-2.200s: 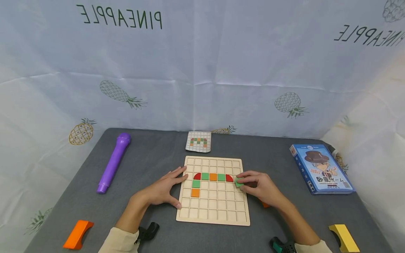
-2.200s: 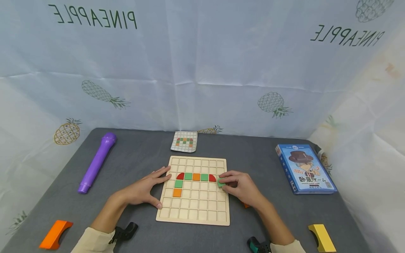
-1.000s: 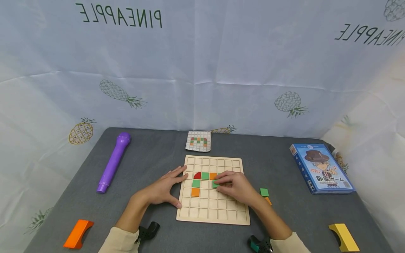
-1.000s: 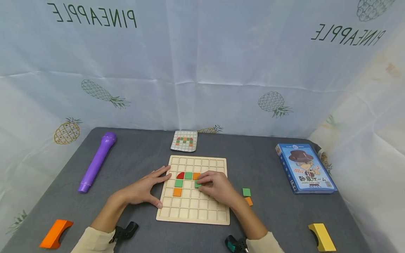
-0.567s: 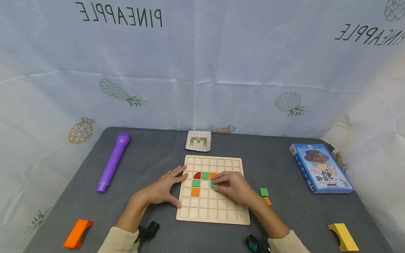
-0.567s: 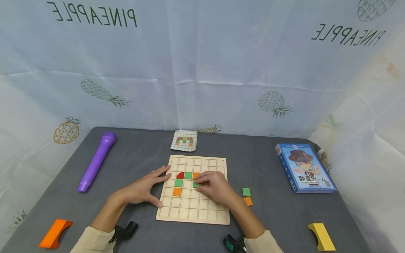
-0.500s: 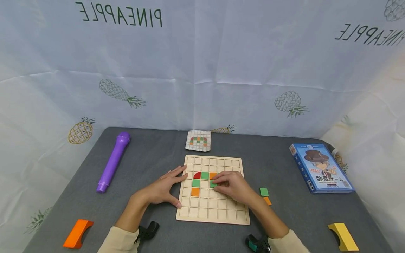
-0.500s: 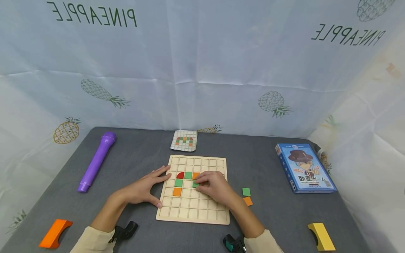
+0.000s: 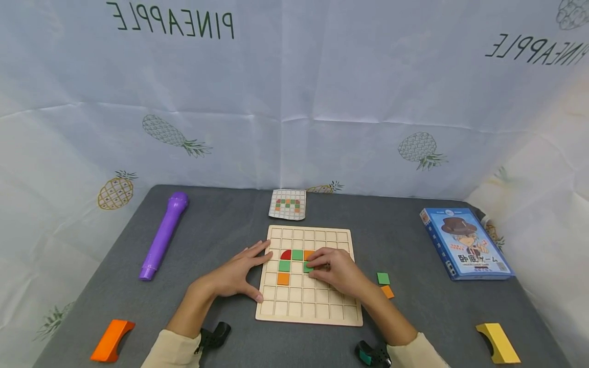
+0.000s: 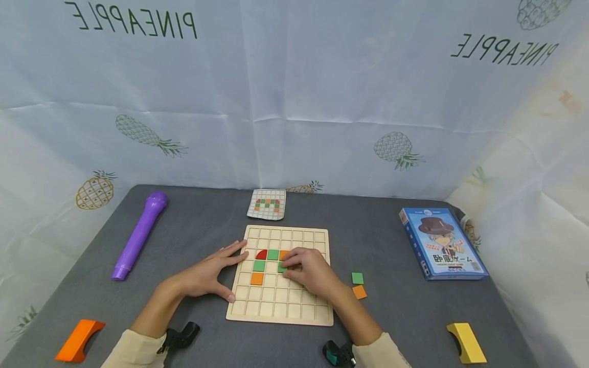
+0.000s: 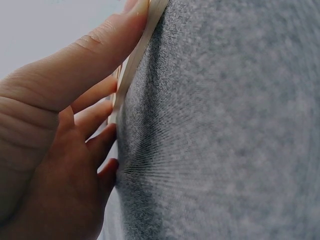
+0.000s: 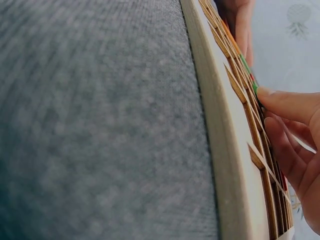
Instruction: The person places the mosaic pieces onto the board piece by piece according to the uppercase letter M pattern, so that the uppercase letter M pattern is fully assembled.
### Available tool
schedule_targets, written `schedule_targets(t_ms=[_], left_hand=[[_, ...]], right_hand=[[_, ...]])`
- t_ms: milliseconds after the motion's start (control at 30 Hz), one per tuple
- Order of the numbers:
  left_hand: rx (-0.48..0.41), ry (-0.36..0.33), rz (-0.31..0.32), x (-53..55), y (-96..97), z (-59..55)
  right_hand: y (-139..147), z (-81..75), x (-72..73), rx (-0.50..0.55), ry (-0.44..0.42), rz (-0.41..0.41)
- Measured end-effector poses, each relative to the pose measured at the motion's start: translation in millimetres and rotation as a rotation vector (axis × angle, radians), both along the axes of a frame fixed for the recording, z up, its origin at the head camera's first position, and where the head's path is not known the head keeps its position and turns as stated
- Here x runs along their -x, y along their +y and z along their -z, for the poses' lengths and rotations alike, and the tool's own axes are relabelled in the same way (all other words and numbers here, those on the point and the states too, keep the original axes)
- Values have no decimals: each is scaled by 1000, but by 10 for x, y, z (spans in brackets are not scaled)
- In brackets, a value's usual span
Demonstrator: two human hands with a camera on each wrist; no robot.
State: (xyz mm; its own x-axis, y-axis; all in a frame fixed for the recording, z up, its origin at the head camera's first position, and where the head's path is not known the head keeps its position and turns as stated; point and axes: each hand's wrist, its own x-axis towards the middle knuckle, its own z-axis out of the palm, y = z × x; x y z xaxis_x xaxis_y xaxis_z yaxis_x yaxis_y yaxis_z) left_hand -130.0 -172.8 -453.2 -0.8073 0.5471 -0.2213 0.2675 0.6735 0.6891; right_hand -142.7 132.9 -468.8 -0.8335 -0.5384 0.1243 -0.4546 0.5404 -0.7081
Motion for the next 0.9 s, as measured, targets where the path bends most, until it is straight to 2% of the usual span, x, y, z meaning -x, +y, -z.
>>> schedule_targets(t_ms=[900], left_hand=[[7, -11, -8, 4, 2, -5]], right_hand=[[1, 20, -1, 10, -16, -5]])
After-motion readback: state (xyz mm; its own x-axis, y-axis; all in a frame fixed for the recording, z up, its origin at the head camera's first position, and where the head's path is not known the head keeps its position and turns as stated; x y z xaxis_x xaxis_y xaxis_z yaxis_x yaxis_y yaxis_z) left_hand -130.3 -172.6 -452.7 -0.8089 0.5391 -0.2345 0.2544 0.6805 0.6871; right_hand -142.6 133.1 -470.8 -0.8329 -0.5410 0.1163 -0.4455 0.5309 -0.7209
